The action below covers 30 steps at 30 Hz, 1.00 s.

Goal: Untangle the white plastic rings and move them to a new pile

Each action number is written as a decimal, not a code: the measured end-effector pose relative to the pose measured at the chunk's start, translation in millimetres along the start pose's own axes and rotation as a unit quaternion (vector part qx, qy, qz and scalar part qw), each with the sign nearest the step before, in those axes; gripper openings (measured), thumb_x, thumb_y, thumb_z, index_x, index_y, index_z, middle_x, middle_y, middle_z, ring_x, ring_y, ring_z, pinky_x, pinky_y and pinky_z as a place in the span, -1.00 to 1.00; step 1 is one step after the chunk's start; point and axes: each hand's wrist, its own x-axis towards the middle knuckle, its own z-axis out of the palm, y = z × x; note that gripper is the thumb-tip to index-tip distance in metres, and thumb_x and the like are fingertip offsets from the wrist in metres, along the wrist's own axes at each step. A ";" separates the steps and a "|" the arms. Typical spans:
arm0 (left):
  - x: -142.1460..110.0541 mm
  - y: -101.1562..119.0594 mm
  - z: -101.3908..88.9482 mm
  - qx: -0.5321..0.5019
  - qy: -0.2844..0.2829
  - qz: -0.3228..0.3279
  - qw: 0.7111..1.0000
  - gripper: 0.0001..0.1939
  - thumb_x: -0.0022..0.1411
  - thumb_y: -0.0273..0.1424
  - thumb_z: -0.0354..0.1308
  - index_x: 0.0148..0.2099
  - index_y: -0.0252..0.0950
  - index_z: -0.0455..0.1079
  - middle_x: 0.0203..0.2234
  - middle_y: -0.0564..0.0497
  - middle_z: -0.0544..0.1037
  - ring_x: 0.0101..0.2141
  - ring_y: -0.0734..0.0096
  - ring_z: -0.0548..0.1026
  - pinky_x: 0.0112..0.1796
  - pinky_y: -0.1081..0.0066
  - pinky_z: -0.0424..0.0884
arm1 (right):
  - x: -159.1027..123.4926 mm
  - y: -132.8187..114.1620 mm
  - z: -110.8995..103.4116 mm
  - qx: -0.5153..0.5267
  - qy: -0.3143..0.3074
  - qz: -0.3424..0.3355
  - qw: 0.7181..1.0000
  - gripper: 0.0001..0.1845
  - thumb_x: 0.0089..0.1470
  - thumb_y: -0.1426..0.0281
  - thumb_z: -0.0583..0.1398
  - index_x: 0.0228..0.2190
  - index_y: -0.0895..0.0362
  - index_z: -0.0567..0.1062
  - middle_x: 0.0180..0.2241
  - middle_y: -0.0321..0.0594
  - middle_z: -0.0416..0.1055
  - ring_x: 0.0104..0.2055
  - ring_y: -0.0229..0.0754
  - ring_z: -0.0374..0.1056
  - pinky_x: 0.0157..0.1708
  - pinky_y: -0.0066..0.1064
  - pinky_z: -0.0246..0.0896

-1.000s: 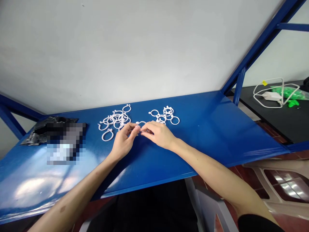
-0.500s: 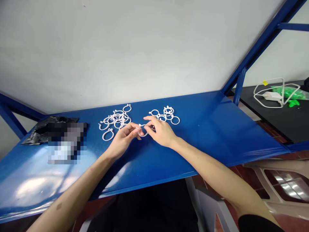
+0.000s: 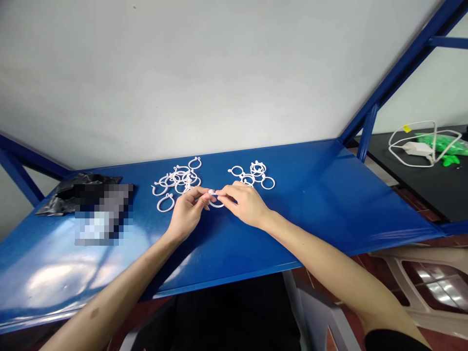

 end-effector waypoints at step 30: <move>108.8 -27.7 -27.9 0.530 0.074 0.094 0.840 -0.81 0.27 -0.35 0.05 -0.37 -0.26 0.41 -0.23 -0.34 0.57 0.01 -0.21 0.35 0.00 -0.08 0.22 | 9.1 65.9 -40.8 -0.243 0.076 0.112 0.960 -0.78 0.30 0.21 0.21 -0.26 0.04 0.62 -0.23 -0.09 0.58 -0.10 0.09 0.31 -0.15 -0.06 0.22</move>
